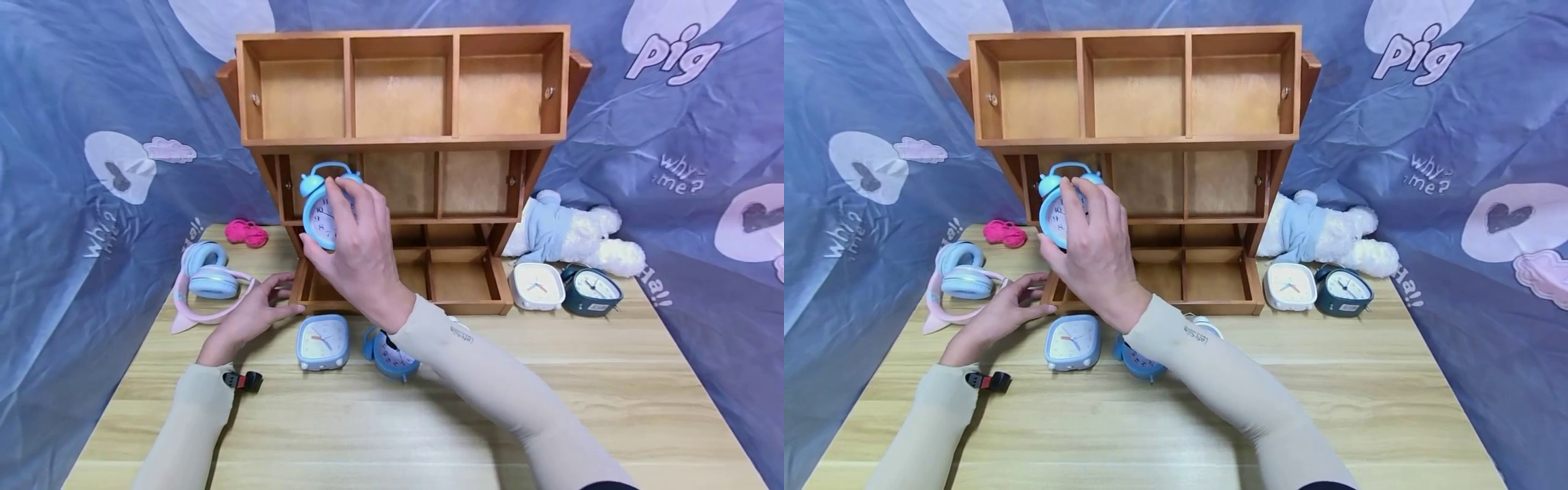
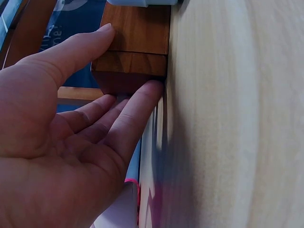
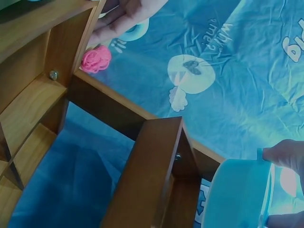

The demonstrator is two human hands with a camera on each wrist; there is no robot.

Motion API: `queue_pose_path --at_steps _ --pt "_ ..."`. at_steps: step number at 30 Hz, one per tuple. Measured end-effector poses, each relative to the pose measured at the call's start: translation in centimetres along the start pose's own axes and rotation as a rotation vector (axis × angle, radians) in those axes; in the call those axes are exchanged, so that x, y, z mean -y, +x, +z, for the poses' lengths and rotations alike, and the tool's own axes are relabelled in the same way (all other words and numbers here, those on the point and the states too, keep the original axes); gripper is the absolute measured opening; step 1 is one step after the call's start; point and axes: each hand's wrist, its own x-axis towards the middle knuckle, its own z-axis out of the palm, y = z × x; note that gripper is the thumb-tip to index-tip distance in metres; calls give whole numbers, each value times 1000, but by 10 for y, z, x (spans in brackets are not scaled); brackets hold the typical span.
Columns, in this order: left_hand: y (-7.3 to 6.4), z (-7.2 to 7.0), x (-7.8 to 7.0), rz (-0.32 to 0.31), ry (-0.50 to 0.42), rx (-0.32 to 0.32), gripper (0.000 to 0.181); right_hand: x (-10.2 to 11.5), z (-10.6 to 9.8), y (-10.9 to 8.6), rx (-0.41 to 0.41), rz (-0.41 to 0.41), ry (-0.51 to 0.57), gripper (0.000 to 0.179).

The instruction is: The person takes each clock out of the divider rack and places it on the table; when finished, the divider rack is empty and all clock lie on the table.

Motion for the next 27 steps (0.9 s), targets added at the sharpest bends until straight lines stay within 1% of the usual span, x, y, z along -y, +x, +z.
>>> queue_pose_path --at_steps 6,10,17,22,27 --pt "1 2 1 17 -6 -3 82 -8 -13 -11 7 23 36 79" --pt "0 2 2 27 -1 -14 81 -17 -21 -21 30 35 50 79" --pt "1 2 2 12 25 -20 82 -40 -37 -44 68 67 53 78" --pt "0 1 0 10 27 -12 83 -52 -53 -63 98 105 39 79" --pt "-1 0 0 6 23 -7 85 -63 -73 -76 126 109 24 79"
